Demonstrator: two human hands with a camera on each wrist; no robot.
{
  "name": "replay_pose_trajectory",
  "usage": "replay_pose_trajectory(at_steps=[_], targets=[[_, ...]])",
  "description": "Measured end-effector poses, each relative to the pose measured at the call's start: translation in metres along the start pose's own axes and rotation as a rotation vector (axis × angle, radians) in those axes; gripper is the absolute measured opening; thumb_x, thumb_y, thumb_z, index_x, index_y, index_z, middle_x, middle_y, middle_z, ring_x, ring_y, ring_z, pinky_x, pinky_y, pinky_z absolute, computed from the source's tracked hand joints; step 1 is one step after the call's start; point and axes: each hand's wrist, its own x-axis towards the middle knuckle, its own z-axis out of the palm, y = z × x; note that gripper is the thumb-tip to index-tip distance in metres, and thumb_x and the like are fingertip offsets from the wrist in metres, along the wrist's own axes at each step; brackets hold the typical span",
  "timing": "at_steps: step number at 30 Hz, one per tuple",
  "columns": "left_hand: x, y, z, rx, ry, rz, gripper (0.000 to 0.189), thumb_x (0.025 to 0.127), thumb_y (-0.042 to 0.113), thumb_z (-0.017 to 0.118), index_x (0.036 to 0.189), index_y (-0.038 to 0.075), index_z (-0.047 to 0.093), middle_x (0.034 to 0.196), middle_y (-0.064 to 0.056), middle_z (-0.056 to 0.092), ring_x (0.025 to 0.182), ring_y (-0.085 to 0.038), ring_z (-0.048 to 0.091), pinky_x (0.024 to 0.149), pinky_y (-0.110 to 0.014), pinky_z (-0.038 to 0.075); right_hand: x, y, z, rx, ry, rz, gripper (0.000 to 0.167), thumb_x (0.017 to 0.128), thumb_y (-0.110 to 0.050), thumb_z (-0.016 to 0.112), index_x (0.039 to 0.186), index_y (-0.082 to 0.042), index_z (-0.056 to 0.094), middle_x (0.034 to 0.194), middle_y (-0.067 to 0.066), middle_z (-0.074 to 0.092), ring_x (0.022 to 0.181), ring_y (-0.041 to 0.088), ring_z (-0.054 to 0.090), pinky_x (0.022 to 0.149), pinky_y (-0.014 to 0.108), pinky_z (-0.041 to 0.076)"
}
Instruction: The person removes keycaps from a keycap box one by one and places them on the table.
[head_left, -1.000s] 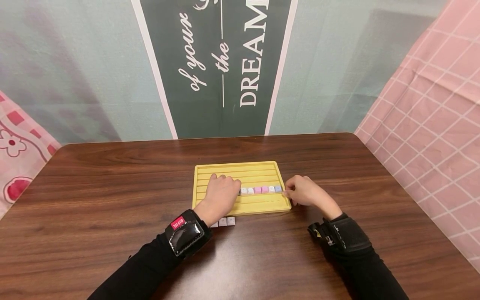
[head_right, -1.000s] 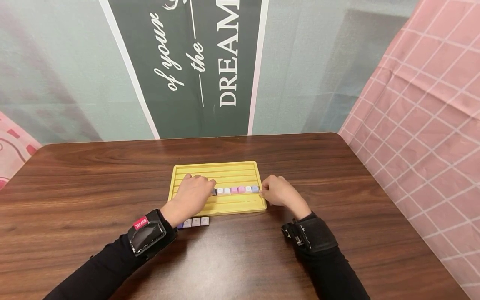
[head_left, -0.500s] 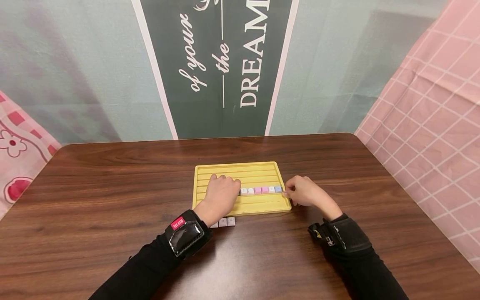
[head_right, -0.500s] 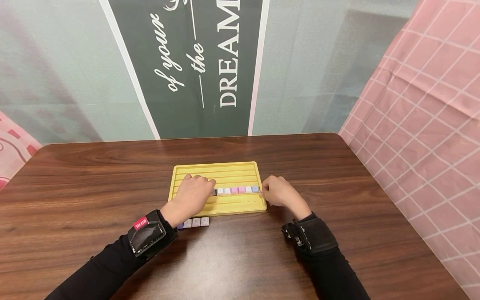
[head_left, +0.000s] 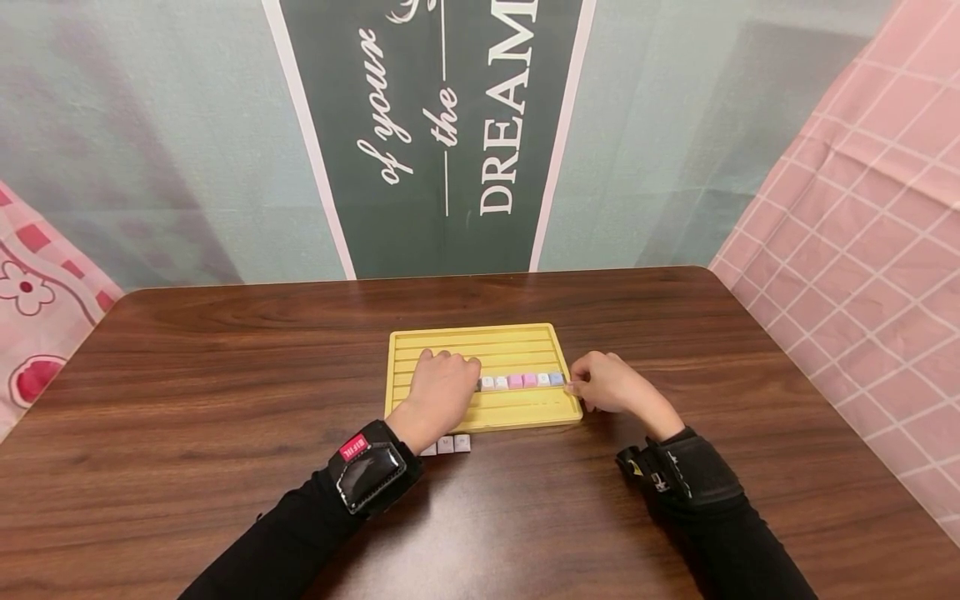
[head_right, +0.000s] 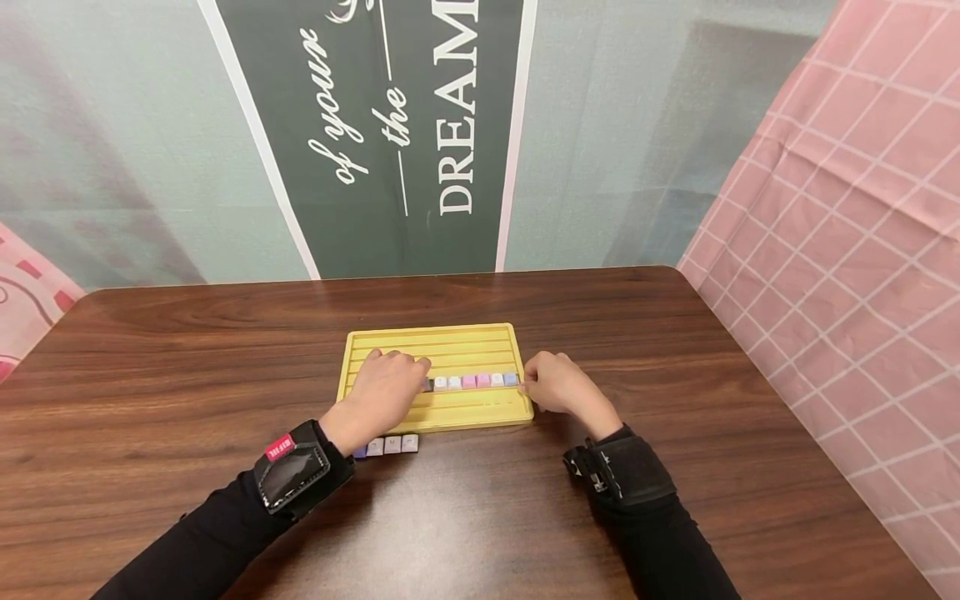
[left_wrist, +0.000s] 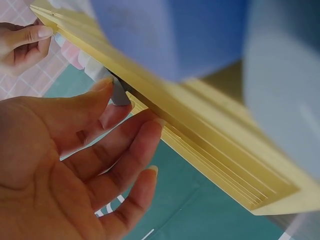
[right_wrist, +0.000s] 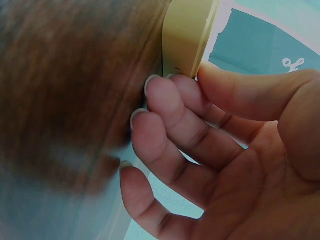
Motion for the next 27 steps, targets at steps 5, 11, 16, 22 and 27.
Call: replay_pose_trajectory(at_steps=[5,11,16,22,27], targets=[[0.0000,-0.0003,0.0005,-0.004,-0.002,-0.001,0.006,0.081,0.003,0.061,0.081,0.008,0.064,0.071,-0.006,0.062,0.067,-0.022,0.059,0.064,-0.037,0.043,-0.0001,0.0000,0.0004,-0.001,0.001,-0.001,0.027,0.091,-0.013,0.056,0.064,-0.009,0.054,0.053,0.003,0.052,0.048,0.015,0.045,0.049,0.027,0.033],[-0.0004,0.0000,0.0002,-0.011,-0.014,-0.004,0.006,0.082,0.003,0.061,0.083,0.008,0.064,0.071,-0.006,0.062,0.067,-0.022,0.059,0.064,-0.036,0.043,0.0000,0.0000,0.0007,-0.004,0.001,-0.001,0.027,0.091,-0.013,0.055,0.065,-0.009,0.054,0.053,0.003,0.052,0.048,0.015,0.046,0.049,0.028,0.034],[-0.0013,-0.0004,-0.0004,-0.019,-0.006,-0.004,0.007,0.083,0.002,0.059,0.082,0.008,0.064,0.070,-0.006,0.062,0.066,-0.021,0.059,0.063,-0.036,0.042,0.0003,0.0003,0.0003,-0.007,0.000,0.002,0.027,0.091,-0.013,0.055,0.065,-0.008,0.055,0.053,0.003,0.052,0.048,0.015,0.045,0.049,0.027,0.033],[-0.0010,-0.0019,0.0022,-0.027,0.016,0.003,0.009,0.081,0.000,0.058,0.079,0.008,0.062,0.067,-0.005,0.061,0.063,-0.021,0.058,0.059,-0.034,0.041,0.0007,0.0007,-0.0002,-0.010,-0.003,-0.001,0.027,0.091,-0.012,0.055,0.065,-0.009,0.055,0.053,0.003,0.053,0.048,0.015,0.046,0.048,0.027,0.034],[-0.0022,-0.0009,-0.0013,-0.033,0.007,-0.007,0.010,0.081,-0.001,0.057,0.080,0.008,0.062,0.068,-0.006,0.061,0.064,-0.022,0.058,0.059,-0.035,0.041,0.0012,0.0010,0.0003,-0.010,-0.006,0.004,0.027,0.091,-0.013,0.055,0.065,-0.009,0.055,0.053,0.003,0.052,0.049,0.015,0.046,0.049,0.027,0.034]])
